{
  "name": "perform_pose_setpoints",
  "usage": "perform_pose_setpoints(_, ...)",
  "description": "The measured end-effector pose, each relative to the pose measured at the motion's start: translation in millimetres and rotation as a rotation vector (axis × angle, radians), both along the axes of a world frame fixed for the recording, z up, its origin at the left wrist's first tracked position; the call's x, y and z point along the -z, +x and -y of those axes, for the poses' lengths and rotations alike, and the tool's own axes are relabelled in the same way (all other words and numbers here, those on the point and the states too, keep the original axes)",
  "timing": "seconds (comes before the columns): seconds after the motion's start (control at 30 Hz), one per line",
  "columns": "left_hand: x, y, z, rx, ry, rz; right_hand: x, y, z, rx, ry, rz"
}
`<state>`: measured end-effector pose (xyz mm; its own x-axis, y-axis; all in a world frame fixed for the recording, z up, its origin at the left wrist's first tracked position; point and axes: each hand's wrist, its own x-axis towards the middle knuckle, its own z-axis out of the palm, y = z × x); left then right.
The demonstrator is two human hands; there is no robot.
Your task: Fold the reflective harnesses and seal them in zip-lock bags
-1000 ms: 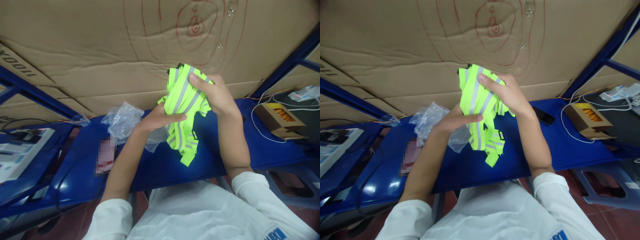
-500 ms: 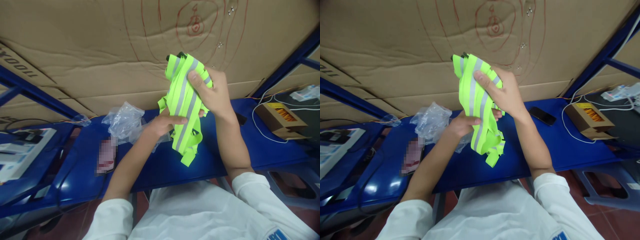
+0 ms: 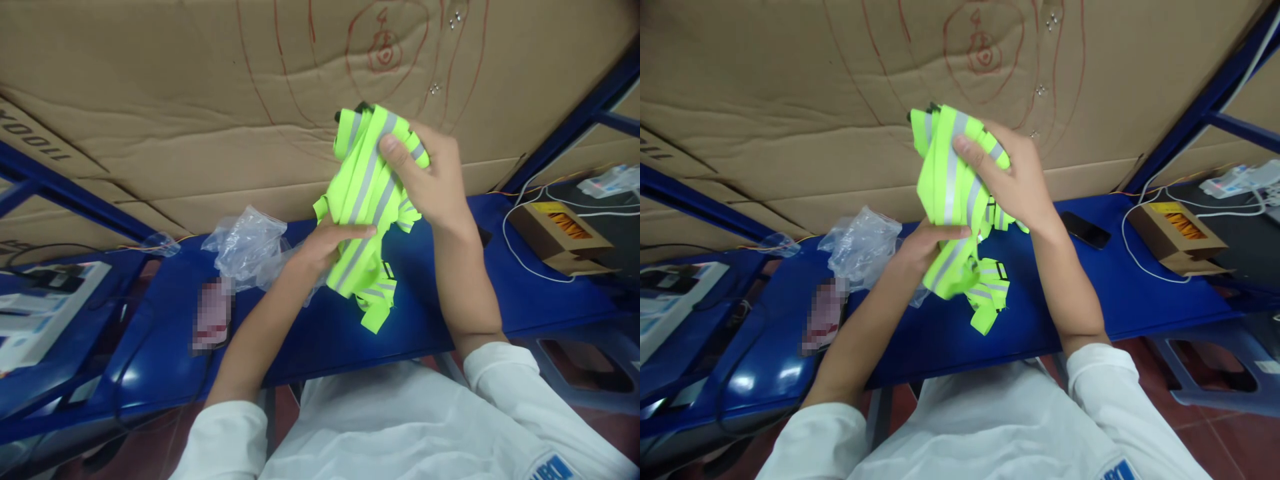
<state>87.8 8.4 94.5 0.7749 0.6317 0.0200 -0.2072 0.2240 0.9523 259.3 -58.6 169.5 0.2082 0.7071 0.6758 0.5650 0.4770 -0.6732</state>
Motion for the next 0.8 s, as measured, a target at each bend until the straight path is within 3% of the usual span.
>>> perform_pose_setpoints(0.07, -4.1, -5.9, -2.8, -0.057, 0.059, -0.025, 4.3, 1.1, -5.1, -0.090, -0.065, -0.141)
perform_pose_setpoints(0.17, -15.1, -17.3, -0.6, -0.084, 0.223, -0.118, 9.7, 0.2, -13.7, -0.372, -0.249, -0.344)
perform_pose_setpoints(0.27, -24.8, -27.4, 5.0, 0.000, 0.344, -0.213, 14.7, -3.2, -21.4, -0.513, -0.362, -0.386)
perform_pose_setpoints(0.4, -27.6, -36.2, 0.8, 0.116, 0.372, -0.233, 18.7, -5.1, -24.8, -0.346, -0.316, -0.250)
perform_pose_setpoints(0.53, -25.8, -44.9, -19.6, 0.157, 0.364, -0.101, 10.7, -1.4, -14.4, -0.109, -0.044, -0.101)
perform_pose_setpoints(0.67, -28.7, -53.7, -33.6, 0.010, 0.413, 0.142, -3.2, -2.6, 2.9, -0.003, 0.150, 0.030)
perform_pose_setpoints(0.8, -31.6, -60.8, -31.7, -0.011, 0.479, 0.122, -10.0, -8.7, 12.6, 0.024, 0.192, 0.061)
